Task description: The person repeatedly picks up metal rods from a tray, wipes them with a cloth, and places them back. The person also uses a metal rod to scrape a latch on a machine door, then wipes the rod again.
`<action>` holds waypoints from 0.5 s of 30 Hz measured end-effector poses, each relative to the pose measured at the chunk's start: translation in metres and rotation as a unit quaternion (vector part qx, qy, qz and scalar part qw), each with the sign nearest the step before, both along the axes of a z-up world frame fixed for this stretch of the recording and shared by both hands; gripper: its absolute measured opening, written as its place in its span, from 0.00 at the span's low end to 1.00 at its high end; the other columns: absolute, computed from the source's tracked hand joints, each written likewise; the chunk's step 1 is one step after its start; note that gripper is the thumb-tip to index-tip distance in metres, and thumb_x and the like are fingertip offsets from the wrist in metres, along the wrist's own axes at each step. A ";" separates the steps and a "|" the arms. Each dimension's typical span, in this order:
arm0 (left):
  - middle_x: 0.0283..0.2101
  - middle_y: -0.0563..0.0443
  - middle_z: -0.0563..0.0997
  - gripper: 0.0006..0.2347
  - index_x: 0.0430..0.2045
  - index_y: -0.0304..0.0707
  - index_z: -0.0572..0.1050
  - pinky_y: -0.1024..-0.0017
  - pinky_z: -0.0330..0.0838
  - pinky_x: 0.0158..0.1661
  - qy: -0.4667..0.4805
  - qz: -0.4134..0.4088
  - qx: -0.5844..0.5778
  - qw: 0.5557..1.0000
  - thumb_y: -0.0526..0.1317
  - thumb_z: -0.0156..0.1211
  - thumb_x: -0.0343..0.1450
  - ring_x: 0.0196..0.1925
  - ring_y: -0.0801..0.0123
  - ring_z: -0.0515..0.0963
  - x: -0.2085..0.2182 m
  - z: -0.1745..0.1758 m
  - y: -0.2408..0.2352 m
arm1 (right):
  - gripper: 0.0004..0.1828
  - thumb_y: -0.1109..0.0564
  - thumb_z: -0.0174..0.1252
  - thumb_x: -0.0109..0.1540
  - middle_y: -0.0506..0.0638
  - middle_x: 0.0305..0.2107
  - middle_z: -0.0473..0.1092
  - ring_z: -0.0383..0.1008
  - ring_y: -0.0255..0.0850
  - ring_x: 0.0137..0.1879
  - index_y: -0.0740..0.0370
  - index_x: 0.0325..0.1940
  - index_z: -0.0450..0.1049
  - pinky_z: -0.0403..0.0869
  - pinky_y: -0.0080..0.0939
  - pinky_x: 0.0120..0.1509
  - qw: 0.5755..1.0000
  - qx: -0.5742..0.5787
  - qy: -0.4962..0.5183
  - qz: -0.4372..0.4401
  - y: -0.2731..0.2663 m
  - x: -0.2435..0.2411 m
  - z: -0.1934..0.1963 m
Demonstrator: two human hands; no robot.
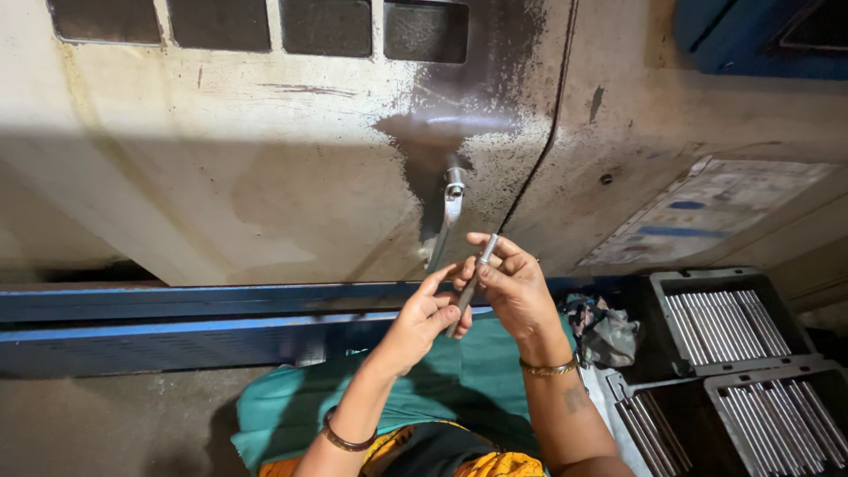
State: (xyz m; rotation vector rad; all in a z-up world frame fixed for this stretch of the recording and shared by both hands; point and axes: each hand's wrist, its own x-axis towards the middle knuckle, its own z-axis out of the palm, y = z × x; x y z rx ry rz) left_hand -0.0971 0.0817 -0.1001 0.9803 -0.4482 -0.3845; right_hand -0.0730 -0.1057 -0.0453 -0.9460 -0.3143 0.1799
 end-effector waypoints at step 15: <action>0.35 0.51 0.77 0.24 0.67 0.36 0.62 0.75 0.71 0.39 0.091 -0.090 -0.072 0.989 0.40 0.61 0.76 0.37 0.72 0.75 -0.008 0.023 0.011 | 0.28 0.62 0.65 0.63 0.55 0.36 0.76 0.78 0.48 0.44 0.71 0.66 0.68 0.77 0.45 0.52 0.993 0.099 0.030 0.063 -0.005 0.004 0.002</action>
